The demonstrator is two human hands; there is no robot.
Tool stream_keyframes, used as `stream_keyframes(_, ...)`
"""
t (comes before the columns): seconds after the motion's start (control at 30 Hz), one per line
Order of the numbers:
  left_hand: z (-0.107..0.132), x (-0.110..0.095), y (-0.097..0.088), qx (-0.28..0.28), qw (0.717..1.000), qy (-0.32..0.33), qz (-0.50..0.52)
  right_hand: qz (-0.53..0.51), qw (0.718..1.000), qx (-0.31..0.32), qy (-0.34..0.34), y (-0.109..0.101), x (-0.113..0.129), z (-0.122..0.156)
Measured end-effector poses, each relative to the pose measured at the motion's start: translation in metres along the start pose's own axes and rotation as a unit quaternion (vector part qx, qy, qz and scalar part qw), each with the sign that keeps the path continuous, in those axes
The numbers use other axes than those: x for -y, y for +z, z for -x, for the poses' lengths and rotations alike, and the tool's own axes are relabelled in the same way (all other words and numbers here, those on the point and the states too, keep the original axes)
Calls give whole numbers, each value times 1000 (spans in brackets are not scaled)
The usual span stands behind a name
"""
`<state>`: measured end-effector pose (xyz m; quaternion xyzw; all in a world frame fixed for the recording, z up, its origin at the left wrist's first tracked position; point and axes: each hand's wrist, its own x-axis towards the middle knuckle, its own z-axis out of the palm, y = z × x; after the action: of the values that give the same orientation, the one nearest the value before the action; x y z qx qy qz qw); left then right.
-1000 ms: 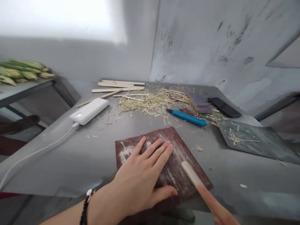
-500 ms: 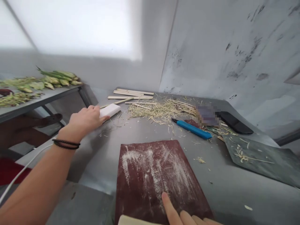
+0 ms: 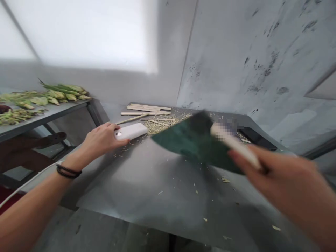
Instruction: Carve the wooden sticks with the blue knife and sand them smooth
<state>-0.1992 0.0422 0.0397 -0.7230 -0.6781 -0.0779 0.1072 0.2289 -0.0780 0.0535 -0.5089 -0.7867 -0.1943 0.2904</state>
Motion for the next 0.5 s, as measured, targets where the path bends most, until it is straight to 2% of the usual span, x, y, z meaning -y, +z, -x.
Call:
stream_keyframes(0.07, 5, -15, 1, 4, 999, 47, 26, 94, 990, -68, 74, -13, -8, -27)
stream_keyframes(0.13, 10, -32, 4, 15, 994, 93, 53, 136, 982, -105, 75, -18, -5, -48)
stream_keyframes(0.2, 13, -49, 8, 18, 989, 127, 75, 151, 982, -118, -5, -10, 3, -59)
stream_keyframes(0.3, 12, -66, 15, 27, 978, 178, 106, 171, 965, -108, -167, 22, 15, -59)
stream_keyframes(0.37, 10, -66, 18, 40, 969, 210, 122, 154, 955, -71, -244, 46, 18, -48)
stream_keyframes(0.43, 9, -57, 16, 52, 964, 225, 129, 110, 948, -30, -296, 64, 18, -34)
stream_keyframes(0.5, 8, -45, 8, 40, 971, 203, 122, 73, 945, -6, -320, 75, 17, -21)
